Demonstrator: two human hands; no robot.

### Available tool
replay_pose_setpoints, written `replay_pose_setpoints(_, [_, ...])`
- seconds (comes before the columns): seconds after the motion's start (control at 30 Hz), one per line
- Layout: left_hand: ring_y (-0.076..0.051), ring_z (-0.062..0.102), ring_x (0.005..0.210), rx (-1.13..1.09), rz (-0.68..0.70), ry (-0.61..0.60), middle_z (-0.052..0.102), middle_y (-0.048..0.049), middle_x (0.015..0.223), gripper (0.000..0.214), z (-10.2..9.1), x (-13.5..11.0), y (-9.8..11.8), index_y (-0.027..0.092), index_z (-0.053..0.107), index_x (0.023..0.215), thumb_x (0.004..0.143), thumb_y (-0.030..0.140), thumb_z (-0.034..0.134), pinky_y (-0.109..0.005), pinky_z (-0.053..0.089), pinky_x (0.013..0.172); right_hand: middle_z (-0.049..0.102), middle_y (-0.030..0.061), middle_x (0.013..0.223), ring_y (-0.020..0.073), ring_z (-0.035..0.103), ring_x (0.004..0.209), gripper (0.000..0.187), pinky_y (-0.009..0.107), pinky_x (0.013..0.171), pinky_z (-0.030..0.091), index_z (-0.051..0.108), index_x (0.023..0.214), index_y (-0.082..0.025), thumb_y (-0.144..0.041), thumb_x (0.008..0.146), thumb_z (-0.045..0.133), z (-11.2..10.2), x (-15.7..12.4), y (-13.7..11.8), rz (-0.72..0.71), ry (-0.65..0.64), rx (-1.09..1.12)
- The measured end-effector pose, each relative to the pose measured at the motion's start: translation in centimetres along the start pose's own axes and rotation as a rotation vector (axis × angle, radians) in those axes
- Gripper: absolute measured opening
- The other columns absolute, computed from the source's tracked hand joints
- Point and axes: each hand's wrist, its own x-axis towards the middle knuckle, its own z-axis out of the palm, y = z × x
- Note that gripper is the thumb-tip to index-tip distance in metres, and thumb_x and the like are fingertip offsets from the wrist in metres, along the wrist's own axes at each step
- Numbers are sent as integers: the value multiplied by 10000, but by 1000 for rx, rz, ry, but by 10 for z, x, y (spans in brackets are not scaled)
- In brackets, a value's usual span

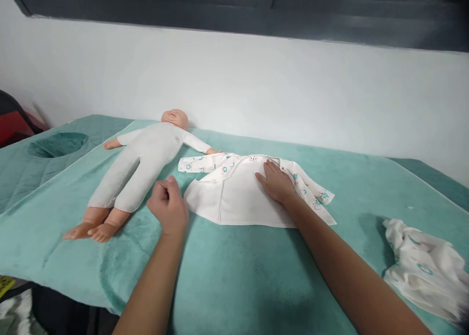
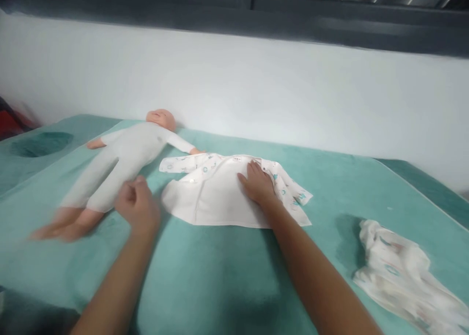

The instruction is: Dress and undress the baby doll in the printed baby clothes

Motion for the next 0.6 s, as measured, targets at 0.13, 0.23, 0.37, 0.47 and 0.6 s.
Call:
replay_pose_setpoints(0.13, [-120, 375, 517, 241, 552, -328, 420, 35, 523, 321, -2, -36, 12, 209, 470, 590, 900, 269, 530, -284, 315, 547, 331, 162, 1559, 292, 284, 1443, 601, 511, 1135, 271, 418, 1429, -117, -492, 969, 323, -1, 2, 1, -30, -3, -3])
replay_pose_setpoints(0.23, [-155, 489, 614, 301, 864, -779, 552, -14, 610, 257, 18, -82, 28, 199, 566, 660, 909, 246, 519, -313, 366, 600, 346, 135, 1557, 319, 323, 1423, 565, 523, 1129, 280, 479, 1399, -149, -484, 960, 363, -13, 10, 11, -86, -82, -4])
replay_pose_setpoints(0.37, [-259, 569, 950, 358, 833, -1176, 647, -100, 957, 335, 62, -154, 50, 162, 634, 979, 900, 475, 541, -407, 447, 788, 459, 80, 1493, 307, 436, 1361, 506, 449, 1129, 319, 547, 1368, -190, -434, 942, 427, -37, 24, 29, -137, -207, 8])
replay_pose_setpoints(0.47, [-316, 527, 1057, 430, 699, -1248, 614, -152, 1080, 537, 97, -193, 62, 122, 593, 1126, 845, 579, 573, -474, 438, 860, 447, 63, 1499, 284, 431, 1371, 538, 417, 1132, 327, 501, 1417, -193, -442, 948, 413, -45, 28, 34, -156, -267, 14])
replay_pose_setpoints(0.6, [-326, 503, 1076, 479, 587, -1256, 609, -164, 1101, 463, 130, -215, 70, 116, 589, 1150, 842, 460, 617, -504, 421, 887, 316, 38, 1567, 246, 337, 1431, 572, 387, 1167, 270, 413, 1475, -211, -431, 947, 415, -41, 26, 37, -190, -308, 27])
